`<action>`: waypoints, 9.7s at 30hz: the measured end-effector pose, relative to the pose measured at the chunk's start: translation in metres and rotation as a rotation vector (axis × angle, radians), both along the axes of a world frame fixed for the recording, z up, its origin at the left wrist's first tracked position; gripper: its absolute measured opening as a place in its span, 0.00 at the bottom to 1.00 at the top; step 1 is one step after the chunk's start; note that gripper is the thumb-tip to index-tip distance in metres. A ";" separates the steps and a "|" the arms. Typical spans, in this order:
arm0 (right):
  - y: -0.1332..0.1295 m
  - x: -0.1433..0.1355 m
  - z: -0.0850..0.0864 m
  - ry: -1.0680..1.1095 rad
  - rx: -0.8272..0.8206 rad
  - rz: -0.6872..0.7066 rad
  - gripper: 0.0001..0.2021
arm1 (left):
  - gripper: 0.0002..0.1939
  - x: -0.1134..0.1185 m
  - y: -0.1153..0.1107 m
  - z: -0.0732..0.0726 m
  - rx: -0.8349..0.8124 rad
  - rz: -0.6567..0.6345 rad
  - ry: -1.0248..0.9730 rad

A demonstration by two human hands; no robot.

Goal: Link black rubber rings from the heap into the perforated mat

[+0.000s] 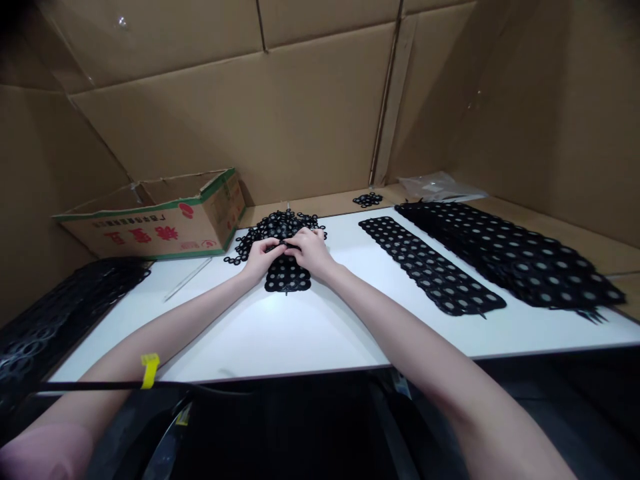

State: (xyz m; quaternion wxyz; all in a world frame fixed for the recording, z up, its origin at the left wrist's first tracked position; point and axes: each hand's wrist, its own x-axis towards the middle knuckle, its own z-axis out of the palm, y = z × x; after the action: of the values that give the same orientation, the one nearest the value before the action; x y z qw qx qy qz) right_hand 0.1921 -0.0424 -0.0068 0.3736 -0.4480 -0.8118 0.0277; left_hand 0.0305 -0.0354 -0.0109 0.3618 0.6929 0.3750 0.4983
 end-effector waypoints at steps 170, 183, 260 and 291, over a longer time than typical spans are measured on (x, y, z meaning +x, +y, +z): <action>-0.016 0.013 0.042 0.222 0.013 -0.079 0.16 | 0.16 -0.007 0.019 0.044 0.088 -0.107 -0.113; -0.019 0.010 0.020 0.838 -0.492 0.291 0.15 | 0.19 -0.020 -0.003 0.043 0.492 0.006 0.219; -0.023 -0.001 0.007 0.631 -0.389 0.148 0.11 | 0.09 -0.058 0.083 0.014 0.199 0.281 0.219; -0.013 -0.002 -0.005 0.686 -0.387 0.117 0.13 | 0.14 -0.018 0.013 0.041 0.633 0.050 0.350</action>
State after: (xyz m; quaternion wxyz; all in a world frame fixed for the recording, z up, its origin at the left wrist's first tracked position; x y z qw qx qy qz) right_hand 0.1897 -0.0559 -0.0118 0.5297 -0.4278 -0.6437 0.3493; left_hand 0.0130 -0.0222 0.0297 0.0474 0.8361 0.2753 0.4721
